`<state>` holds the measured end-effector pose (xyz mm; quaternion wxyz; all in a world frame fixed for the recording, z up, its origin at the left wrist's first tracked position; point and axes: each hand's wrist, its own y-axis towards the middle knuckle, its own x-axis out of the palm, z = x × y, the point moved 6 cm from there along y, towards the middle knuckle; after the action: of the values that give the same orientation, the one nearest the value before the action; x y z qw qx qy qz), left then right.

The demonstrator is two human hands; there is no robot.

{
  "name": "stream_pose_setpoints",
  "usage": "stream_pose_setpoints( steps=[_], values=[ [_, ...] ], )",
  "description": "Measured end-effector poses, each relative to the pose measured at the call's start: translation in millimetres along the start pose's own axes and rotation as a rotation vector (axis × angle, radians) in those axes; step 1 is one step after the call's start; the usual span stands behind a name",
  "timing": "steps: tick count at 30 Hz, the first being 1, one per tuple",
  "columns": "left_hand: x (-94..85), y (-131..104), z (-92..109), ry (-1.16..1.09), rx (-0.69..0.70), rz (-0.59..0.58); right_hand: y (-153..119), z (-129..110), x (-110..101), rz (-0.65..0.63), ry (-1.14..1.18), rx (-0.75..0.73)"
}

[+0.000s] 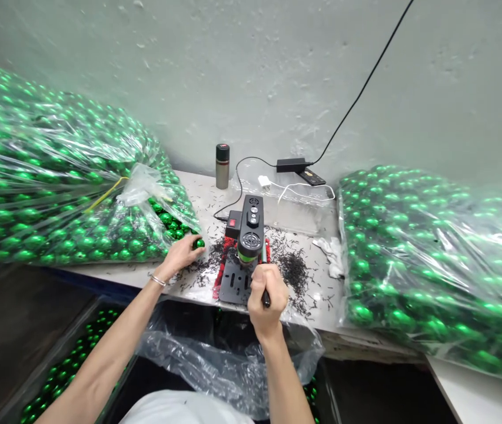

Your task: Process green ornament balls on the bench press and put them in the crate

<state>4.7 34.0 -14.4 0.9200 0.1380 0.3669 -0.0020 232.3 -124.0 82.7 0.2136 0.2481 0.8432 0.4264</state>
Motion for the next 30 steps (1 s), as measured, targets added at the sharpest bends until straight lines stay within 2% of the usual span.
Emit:
stream_pose_setpoints(
  steps=[2,4,7,11,13,16,23,30],
  values=[
    [0.8,-8,3,-0.121,-0.041,-0.025,0,0,0,-0.003,-0.008,-0.008],
    [8.0,-21,7,-0.397,-0.125,-0.078,0,0,0,-0.004,-0.016,-0.005],
    [32.5,-45,16,-0.853,-0.303,-0.179,1,0,-1,-0.004,-0.018,0.007],
    [69.7,-68,30,-1.049,-0.447,-0.253,6,-1,-2,-0.027,-0.018,0.027],
    [82.8,-71,34,-1.034,-0.438,-0.24,9,-1,-2,-0.036,-0.021,0.037],
    [93.1,-68,40,-0.904,-0.326,-0.184,12,-4,-3,-0.044,-0.03,0.025],
    [95.7,-77,52,-0.422,-0.041,-0.075,9,-6,-3,-0.064,-0.048,-0.013],
    [102.7,-80,45,-0.306,-0.041,-0.031,7,-5,-2,-0.069,-0.045,-0.03]
  ],
)
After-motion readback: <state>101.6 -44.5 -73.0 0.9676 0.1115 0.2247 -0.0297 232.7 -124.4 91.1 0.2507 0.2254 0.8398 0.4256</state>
